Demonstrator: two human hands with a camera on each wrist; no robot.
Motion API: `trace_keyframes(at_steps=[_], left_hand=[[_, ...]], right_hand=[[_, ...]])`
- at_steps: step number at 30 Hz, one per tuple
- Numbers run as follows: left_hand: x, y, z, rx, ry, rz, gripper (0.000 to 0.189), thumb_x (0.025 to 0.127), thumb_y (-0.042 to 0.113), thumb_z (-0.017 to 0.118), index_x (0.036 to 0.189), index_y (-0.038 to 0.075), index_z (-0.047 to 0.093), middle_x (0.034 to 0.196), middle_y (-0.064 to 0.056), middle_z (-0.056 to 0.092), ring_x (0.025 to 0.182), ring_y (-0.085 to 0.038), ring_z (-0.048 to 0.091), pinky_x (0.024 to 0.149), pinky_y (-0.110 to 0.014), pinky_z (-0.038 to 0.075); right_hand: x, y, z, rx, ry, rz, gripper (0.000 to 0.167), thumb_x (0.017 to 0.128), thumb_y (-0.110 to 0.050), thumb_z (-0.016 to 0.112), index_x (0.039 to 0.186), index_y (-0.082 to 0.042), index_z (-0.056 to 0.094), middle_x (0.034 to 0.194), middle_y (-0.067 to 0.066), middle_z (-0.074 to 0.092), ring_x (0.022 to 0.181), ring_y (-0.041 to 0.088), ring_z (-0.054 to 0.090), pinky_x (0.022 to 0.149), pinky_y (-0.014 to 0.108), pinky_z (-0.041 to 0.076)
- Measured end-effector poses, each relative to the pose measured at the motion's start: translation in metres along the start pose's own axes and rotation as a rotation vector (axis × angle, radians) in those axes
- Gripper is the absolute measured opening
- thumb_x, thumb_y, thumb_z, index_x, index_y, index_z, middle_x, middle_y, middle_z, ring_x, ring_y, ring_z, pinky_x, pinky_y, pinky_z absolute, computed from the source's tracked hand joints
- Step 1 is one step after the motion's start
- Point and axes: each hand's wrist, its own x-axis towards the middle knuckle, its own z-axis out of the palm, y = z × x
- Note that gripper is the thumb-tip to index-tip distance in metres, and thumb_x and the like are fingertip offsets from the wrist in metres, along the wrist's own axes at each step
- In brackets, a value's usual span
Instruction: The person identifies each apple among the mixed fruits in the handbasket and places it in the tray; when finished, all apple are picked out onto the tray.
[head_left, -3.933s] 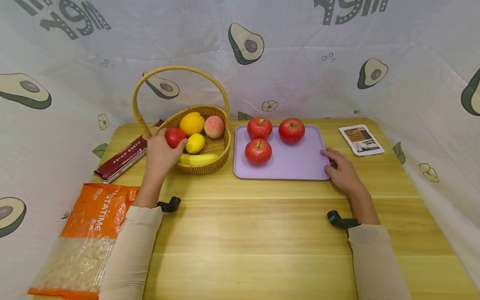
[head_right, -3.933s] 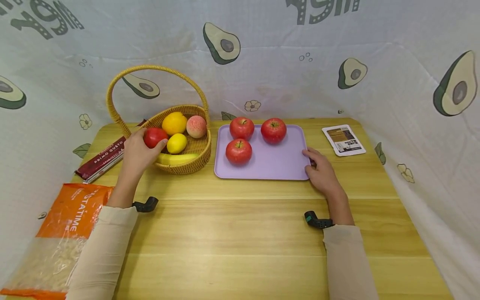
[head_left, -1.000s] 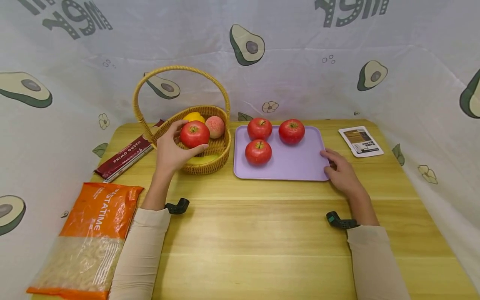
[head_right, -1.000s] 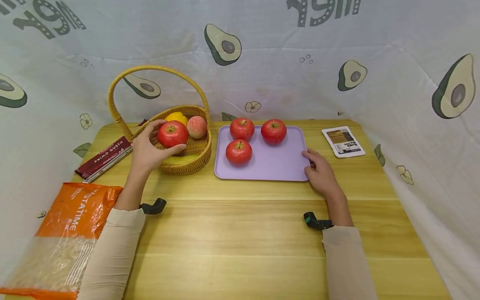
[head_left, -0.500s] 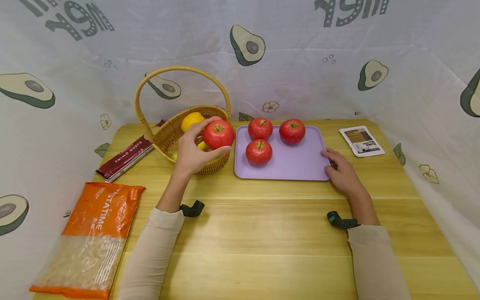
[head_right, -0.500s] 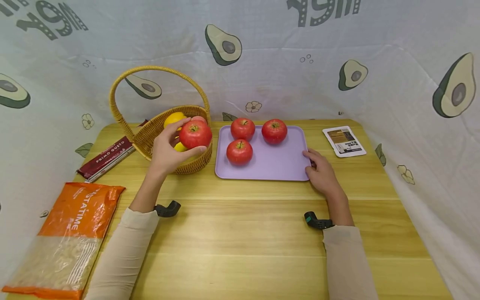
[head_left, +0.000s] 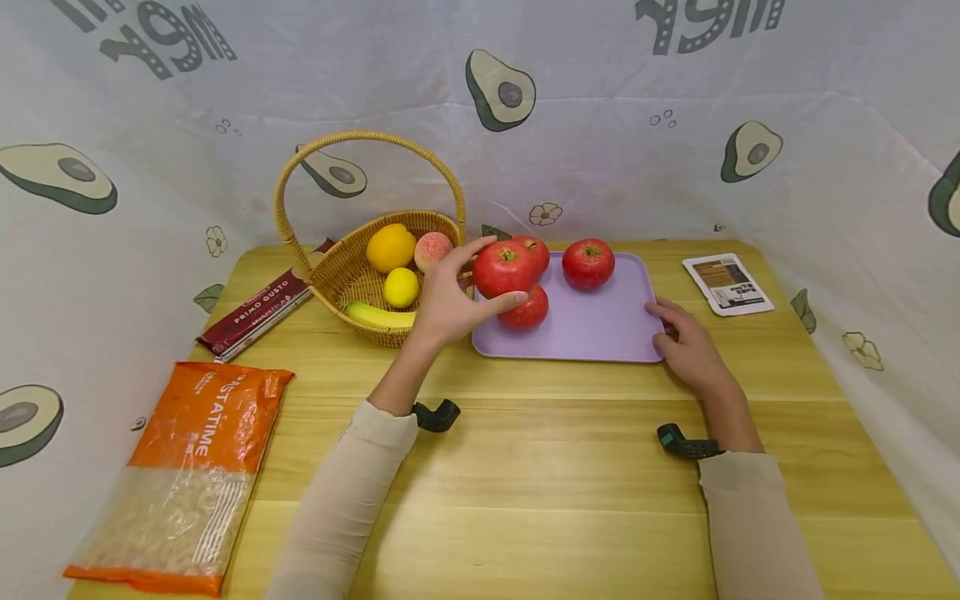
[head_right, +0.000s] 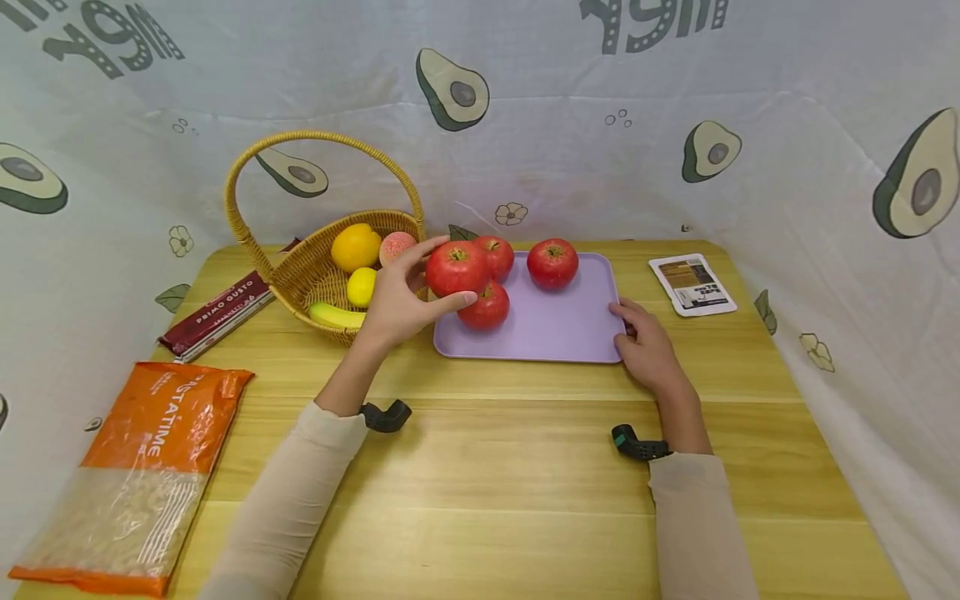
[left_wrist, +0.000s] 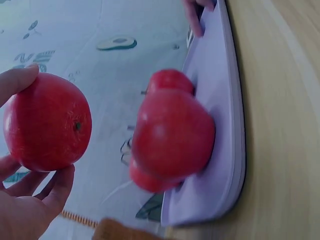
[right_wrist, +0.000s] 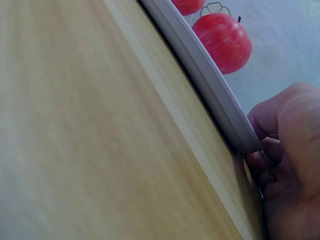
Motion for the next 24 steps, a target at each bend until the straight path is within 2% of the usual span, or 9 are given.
trace_keyframes(at_steps=[7, 10, 16, 24], left_hand=[[0.002, 0.009, 0.039, 0.046, -0.067, -0.038, 0.083, 0.076, 0.05, 0.089, 0.148, 0.024, 0.056, 0.14, -0.004, 0.061, 0.116, -0.021, 0.065, 0.097, -0.044, 0.059], [0.002, 0.01, 0.054, 0.071, -0.094, -0.053, 0.083, 0.077, 0.051, 0.087, 0.149, 0.025, 0.054, 0.138, -0.003, 0.061, 0.118, -0.019, 0.063, 0.097, -0.039, 0.058], [0.001, 0.011, 0.082, 0.034, -0.138, -0.058, 0.079, 0.083, 0.046, 0.083, 0.15, 0.023, 0.049, 0.139, -0.003, 0.061, 0.114, -0.018, 0.063, 0.09, -0.031, 0.058], [0.002, 0.005, 0.117, 0.078, -0.196, -0.042, 0.085, 0.09, 0.034, 0.08, 0.159, 0.013, 0.034, 0.155, -0.008, 0.048, 0.139, -0.023, 0.05, 0.115, -0.043, 0.046]], right_hand=[[0.0, 0.001, 0.0, 0.002, 0.002, 0.0, 0.053, 0.102, -0.003, 0.043, 0.154, 0.006, 0.04, 0.167, 0.028, 0.022, 0.153, 0.052, 0.02, 0.121, 0.069, 0.021], [0.0, 0.001, 0.001, 0.001, 0.002, -0.002, 0.052, 0.102, -0.003, 0.043, 0.154, 0.006, 0.04, 0.167, 0.028, 0.023, 0.153, 0.052, 0.021, 0.121, 0.069, 0.022], [-0.001, -0.001, 0.001, -0.006, 0.003, -0.008, 0.052, 0.103, -0.003, 0.044, 0.153, 0.006, 0.041, 0.166, 0.029, 0.024, 0.153, 0.053, 0.021, 0.121, 0.069, 0.021], [0.0, 0.001, 0.0, -0.013, 0.0, 0.002, 0.052, 0.103, -0.004, 0.044, 0.154, 0.005, 0.04, 0.167, 0.029, 0.023, 0.153, 0.052, 0.02, 0.121, 0.069, 0.021]])
